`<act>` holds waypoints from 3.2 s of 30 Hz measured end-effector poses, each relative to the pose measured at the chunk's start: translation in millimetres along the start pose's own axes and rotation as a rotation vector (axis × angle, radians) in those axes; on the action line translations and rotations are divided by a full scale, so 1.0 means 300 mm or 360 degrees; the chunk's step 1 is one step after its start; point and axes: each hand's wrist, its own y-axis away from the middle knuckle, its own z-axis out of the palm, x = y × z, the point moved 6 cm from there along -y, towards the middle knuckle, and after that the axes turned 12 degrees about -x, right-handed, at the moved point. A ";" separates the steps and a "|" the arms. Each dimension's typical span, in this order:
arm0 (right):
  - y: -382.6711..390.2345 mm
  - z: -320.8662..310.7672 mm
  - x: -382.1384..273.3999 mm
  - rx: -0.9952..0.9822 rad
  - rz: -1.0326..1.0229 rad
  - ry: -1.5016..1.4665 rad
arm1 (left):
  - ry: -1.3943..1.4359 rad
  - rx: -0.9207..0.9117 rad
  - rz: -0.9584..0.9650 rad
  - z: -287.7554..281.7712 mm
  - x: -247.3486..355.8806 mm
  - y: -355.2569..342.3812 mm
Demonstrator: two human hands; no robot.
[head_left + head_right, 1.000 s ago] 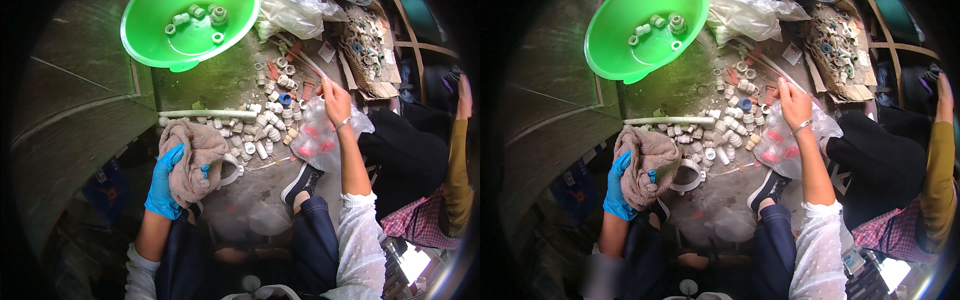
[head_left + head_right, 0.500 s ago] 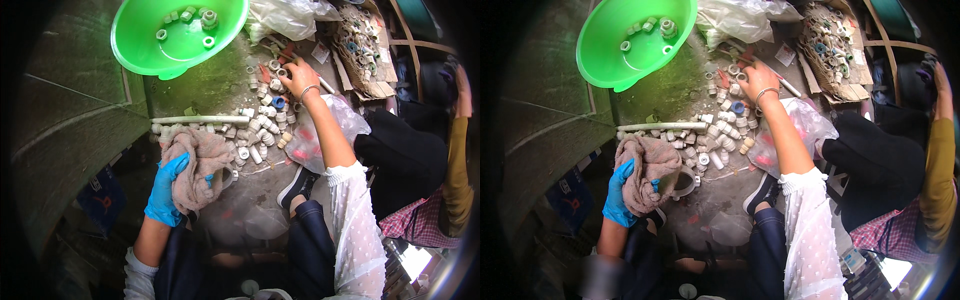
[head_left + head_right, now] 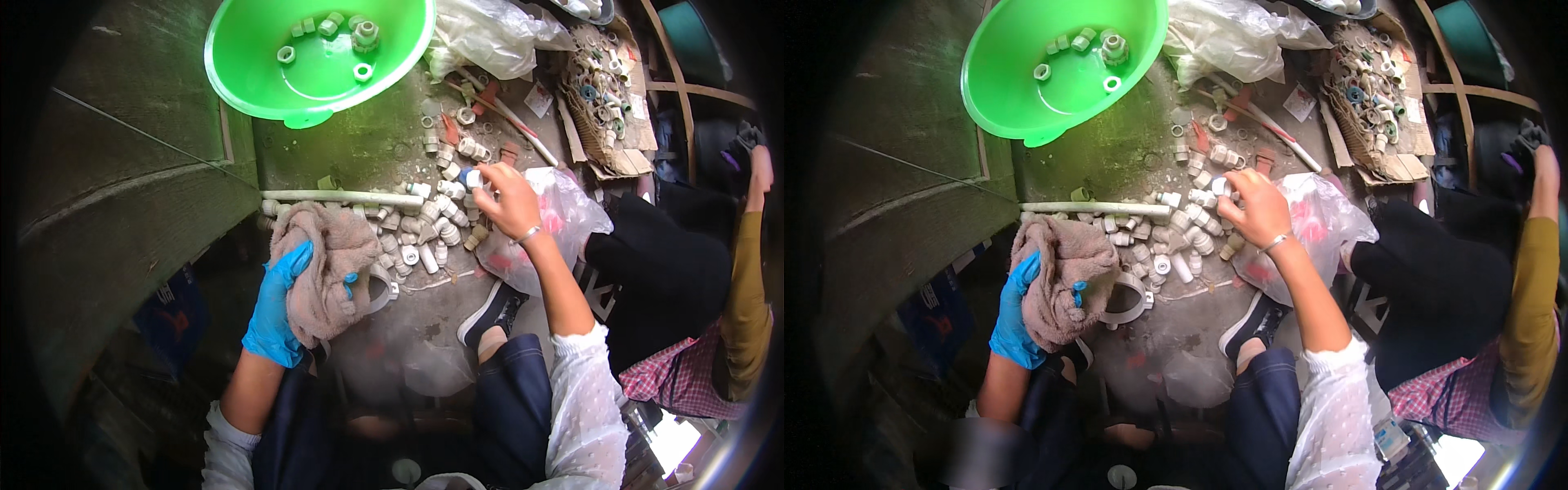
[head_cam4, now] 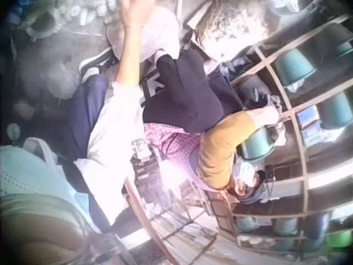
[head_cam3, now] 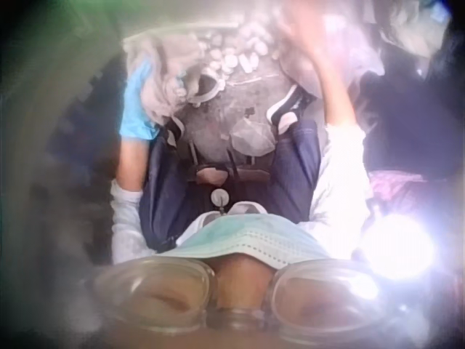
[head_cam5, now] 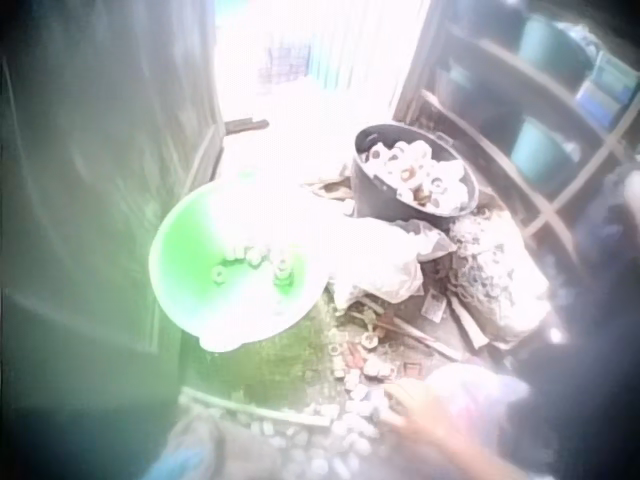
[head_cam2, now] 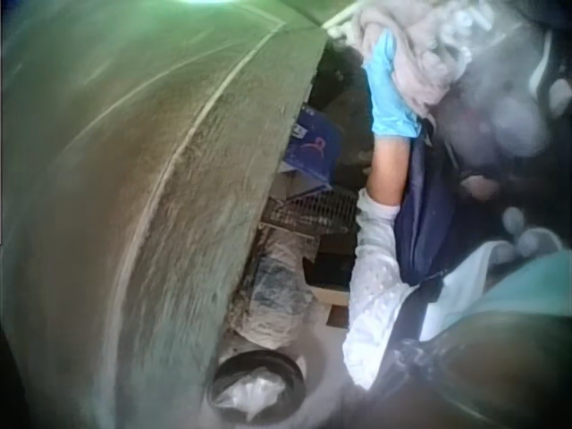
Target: The person sits on the floor and wipes various small plastic plumbing fittings with a cloth, then places them into a green bowl. The person handles white, red, blue, and orange fittings one at a time.
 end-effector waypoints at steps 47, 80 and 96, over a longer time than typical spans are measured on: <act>0.124 -0.103 -0.617 0.0178 -0.0869 -0.0885 | -0.1122 -0.0347 0.0441 0.181 0.025 0.040; -0.229 -0.105 0.131 0.0781 0.0229 0.0102 | -0.0223 -0.0183 0.0190 0.004 -0.022 -0.051; -0.268 -0.053 0.314 -0.0041 0.0213 0.0336 | -0.0529 -0.0105 0.0243 -0.051 0.006 -0.028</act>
